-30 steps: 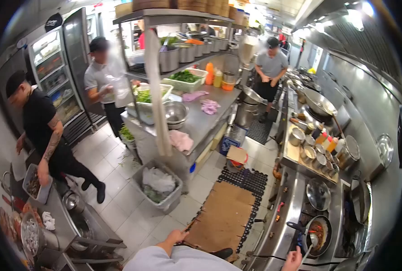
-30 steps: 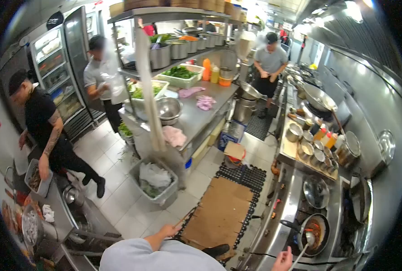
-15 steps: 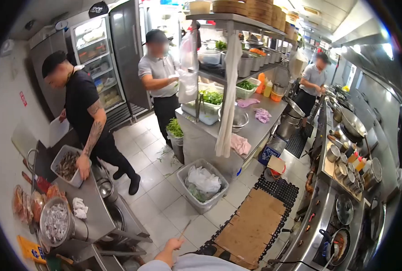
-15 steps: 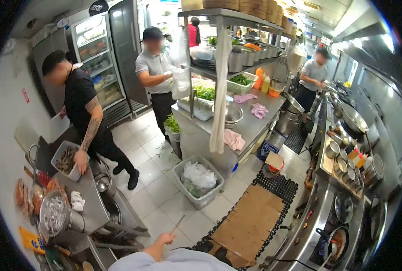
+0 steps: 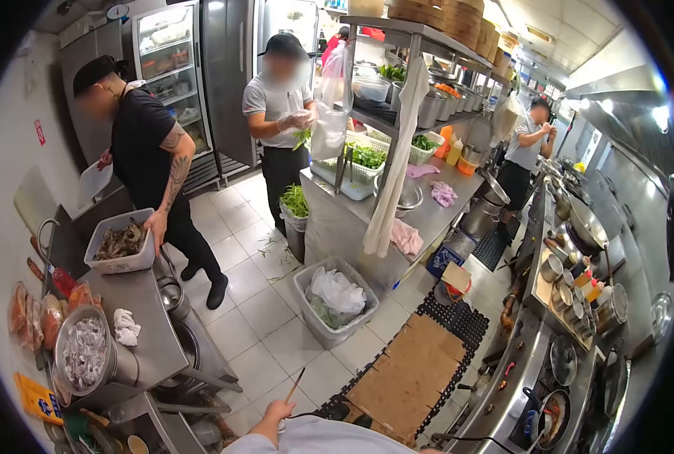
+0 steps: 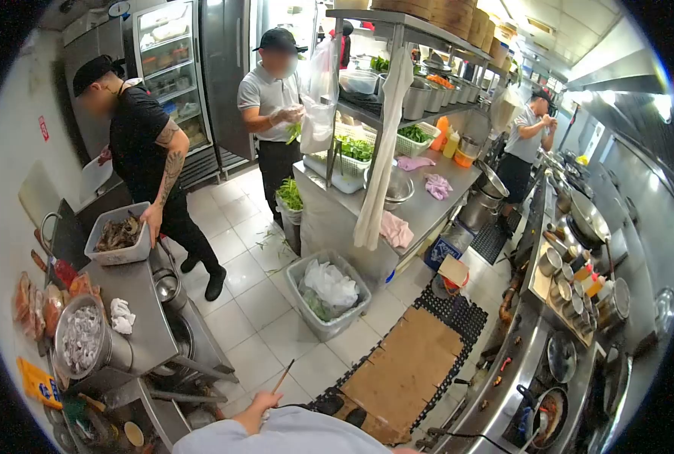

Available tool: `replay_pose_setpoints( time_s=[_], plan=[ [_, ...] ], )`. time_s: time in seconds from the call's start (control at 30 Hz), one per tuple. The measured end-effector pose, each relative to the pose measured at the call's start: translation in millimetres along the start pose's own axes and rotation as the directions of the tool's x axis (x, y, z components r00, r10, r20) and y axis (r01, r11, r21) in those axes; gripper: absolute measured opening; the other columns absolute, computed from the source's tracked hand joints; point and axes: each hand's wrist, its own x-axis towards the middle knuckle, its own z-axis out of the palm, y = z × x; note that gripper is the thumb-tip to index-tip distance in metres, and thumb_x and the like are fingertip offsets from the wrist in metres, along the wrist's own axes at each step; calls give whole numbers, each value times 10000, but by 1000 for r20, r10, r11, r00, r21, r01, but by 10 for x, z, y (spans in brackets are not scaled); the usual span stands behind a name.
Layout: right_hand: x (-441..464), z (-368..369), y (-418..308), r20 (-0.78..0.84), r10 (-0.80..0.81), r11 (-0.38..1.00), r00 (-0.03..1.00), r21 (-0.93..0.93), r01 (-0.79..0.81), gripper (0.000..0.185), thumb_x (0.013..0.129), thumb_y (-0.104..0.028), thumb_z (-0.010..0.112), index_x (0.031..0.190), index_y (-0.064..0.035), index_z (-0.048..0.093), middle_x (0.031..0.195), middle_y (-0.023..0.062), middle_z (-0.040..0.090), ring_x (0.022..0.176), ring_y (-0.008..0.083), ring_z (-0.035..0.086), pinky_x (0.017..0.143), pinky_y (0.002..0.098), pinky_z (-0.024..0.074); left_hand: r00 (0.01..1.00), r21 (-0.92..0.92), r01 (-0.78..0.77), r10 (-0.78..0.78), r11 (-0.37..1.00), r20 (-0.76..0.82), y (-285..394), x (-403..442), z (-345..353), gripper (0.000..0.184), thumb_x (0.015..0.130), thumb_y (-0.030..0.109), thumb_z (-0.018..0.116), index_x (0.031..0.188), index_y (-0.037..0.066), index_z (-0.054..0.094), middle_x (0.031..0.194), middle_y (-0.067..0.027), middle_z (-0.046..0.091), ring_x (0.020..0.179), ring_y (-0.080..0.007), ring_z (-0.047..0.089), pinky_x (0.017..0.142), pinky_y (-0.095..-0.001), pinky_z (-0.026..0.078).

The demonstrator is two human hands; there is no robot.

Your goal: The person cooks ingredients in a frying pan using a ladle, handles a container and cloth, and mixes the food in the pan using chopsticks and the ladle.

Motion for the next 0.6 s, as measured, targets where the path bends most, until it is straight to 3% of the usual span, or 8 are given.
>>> replay_pose_setpoints(
  time_s=[0.1,0.13,0.17,0.2,0.23,0.3,0.47,0.6],
  plan=[
    [-177,-71,-294,-33,2,1000,999,17,-2,316,828,-34,585,1143,-25,593,959,131,638,860,231,612,777,339,497,995,-77,-43,49,996,82,162,165,-35,502,798,556,590,729,73,707,688,-65,692,648,-189,680,669,-349,529],
    [-247,-455,-203,-246,-169,986,954,-38,165,333,808,-8,606,1140,-33,599,914,135,624,818,215,622,713,306,503,993,-60,-51,57,997,100,190,230,-40,511,801,563,583,718,73,701,682,-61,690,639,-183,676,664,-341,530],
    [-485,-707,-1037,-358,-670,661,650,-685,305,403,792,-21,630,1191,-67,590,911,140,614,751,267,619,651,314,505,991,-45,-62,67,997,116,236,282,-59,520,803,570,577,706,73,695,677,-57,688,631,-177,673,659,-332,531],
    [-471,-1122,-696,-531,-770,625,354,-737,256,357,920,-376,538,938,-28,613,804,27,559,741,95,554,592,275,432,991,-48,-73,78,996,112,314,294,-106,520,803,570,577,706,73,695,677,-57,688,631,-177,673,659,-332,531],
    [-753,-1504,-855,-656,-611,768,443,-355,532,378,904,-304,565,1122,5,563,965,41,543,901,120,529,760,269,430,989,-13,-81,82,997,123,423,268,-191,521,809,568,574,702,72,692,673,-53,686,624,-166,668,646,-326,532],
    [-669,-1593,-903,-670,-614,759,417,-357,545,378,904,-302,565,1124,5,562,965,41,544,901,120,529,761,268,430,989,36,-95,90,995,121,532,325,-286,522,815,567,571,698,71,689,669,-50,685,617,-156,664,634,-319,533],
    [-570,-1647,-1051,-705,-623,732,339,-374,569,379,904,-295,566,1133,7,558,965,41,545,898,120,530,765,266,429,980,-79,-156,165,985,115,661,453,-210,531,832,558,560,723,55,692,661,-51,682,580,-143,656,598,-314,536],
    [-523,-1716,-1102,-712,-615,738,339,-370,564,379,903,-288,566,1140,8,555,965,41,547,896,120,531,768,264,428,981,-85,-140,149,987,122,620,258,-147,549,832,565,555,706,49,691,654,-48,682,578,-149,659,608,-309,541]
  ],
)
